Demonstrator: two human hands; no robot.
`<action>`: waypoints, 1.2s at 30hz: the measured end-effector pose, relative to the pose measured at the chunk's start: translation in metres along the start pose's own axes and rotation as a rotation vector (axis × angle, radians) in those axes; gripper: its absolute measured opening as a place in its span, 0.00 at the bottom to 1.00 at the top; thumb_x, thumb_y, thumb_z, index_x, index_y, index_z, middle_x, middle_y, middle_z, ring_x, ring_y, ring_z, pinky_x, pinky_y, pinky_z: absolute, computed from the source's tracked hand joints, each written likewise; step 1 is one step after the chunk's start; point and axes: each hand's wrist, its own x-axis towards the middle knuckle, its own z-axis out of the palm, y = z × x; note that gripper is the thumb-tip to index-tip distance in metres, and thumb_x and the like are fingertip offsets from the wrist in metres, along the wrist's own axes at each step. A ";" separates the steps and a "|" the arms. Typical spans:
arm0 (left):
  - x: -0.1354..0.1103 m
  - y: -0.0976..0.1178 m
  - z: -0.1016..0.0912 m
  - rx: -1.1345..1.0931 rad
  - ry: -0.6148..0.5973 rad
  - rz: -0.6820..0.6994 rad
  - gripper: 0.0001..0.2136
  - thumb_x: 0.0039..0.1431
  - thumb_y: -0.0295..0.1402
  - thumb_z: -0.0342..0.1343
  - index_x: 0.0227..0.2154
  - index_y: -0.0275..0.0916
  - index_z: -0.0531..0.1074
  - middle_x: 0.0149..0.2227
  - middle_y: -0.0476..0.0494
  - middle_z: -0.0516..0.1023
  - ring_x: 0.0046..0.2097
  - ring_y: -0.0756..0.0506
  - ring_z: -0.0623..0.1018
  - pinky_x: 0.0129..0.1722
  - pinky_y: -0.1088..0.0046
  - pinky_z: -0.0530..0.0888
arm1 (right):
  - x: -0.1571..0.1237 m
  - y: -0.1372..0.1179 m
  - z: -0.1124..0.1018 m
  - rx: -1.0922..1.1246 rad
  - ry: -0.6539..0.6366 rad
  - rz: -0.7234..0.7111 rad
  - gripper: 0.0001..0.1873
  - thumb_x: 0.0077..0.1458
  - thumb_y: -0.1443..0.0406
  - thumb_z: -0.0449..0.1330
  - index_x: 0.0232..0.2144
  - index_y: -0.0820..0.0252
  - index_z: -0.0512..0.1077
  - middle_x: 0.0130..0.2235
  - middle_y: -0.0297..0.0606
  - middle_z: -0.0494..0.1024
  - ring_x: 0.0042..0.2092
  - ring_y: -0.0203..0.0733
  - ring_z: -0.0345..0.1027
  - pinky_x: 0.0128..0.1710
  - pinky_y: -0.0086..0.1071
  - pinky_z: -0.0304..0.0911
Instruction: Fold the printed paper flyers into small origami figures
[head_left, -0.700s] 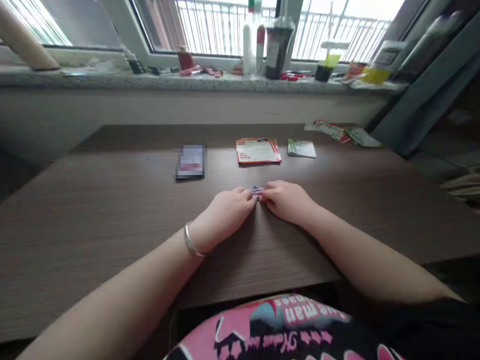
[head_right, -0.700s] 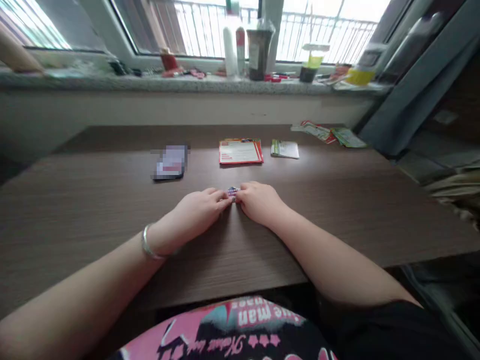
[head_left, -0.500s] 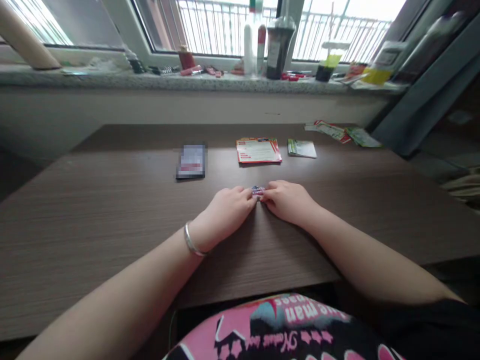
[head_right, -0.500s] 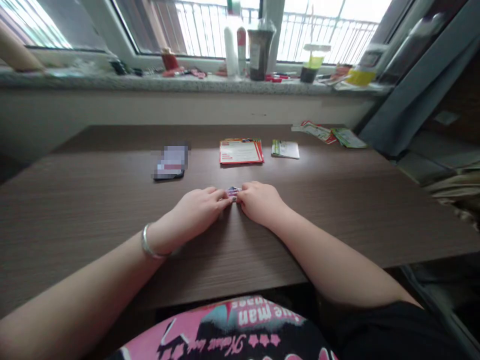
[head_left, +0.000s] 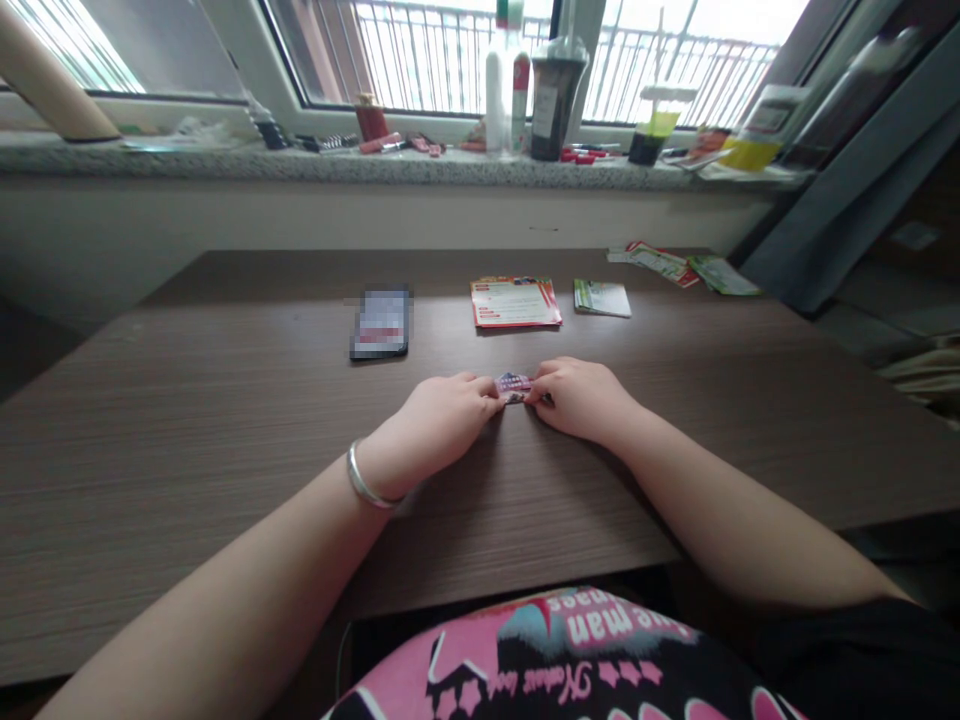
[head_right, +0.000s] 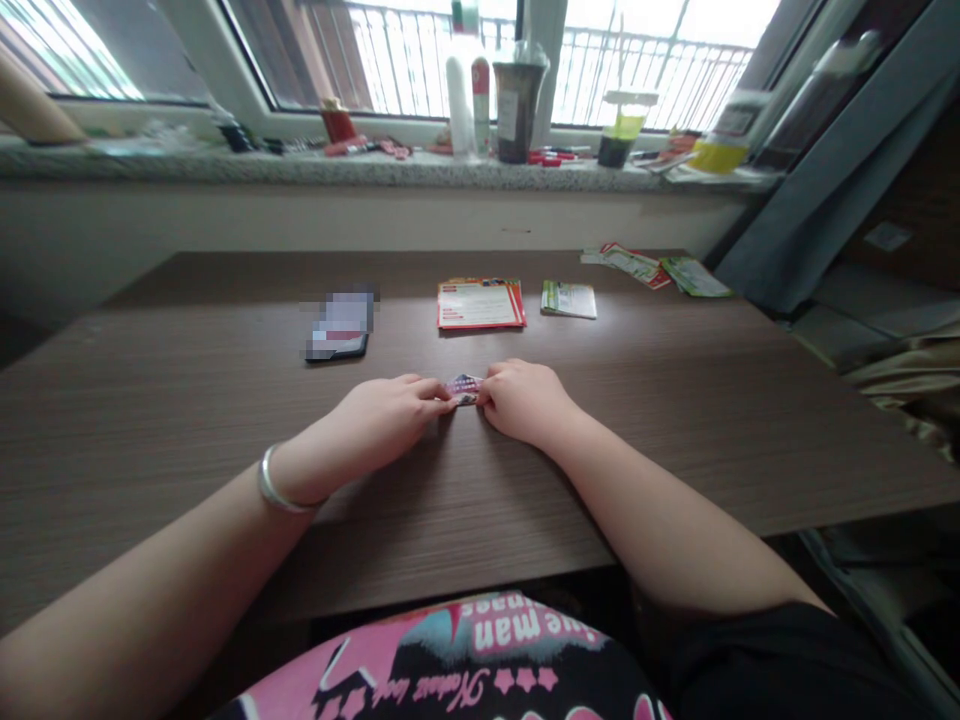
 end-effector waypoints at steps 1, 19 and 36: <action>0.000 0.000 -0.001 0.002 -0.008 -0.010 0.15 0.62 0.25 0.48 0.46 0.45 0.75 0.43 0.47 0.77 0.40 0.45 0.76 0.36 0.70 0.72 | 0.000 0.000 0.000 0.000 0.000 0.004 0.12 0.55 0.64 0.55 0.33 0.50 0.80 0.39 0.35 0.79 0.42 0.44 0.71 0.35 0.33 0.60; 0.002 0.006 -0.005 0.055 -0.035 -0.082 0.10 0.62 0.29 0.47 0.40 0.38 0.74 0.37 0.42 0.76 0.37 0.43 0.76 0.35 0.67 0.72 | -0.003 0.006 -0.001 0.058 -0.003 -0.023 0.11 0.55 0.64 0.56 0.33 0.51 0.79 0.40 0.35 0.78 0.43 0.42 0.70 0.39 0.32 0.62; 0.001 -0.007 0.005 -0.009 0.044 -0.001 0.18 0.60 0.25 0.46 0.50 0.46 0.72 0.43 0.44 0.78 0.44 0.42 0.76 0.49 0.59 0.71 | 0.007 0.017 0.020 0.292 0.146 0.003 0.12 0.57 0.66 0.55 0.39 0.57 0.78 0.39 0.39 0.79 0.42 0.41 0.69 0.44 0.32 0.61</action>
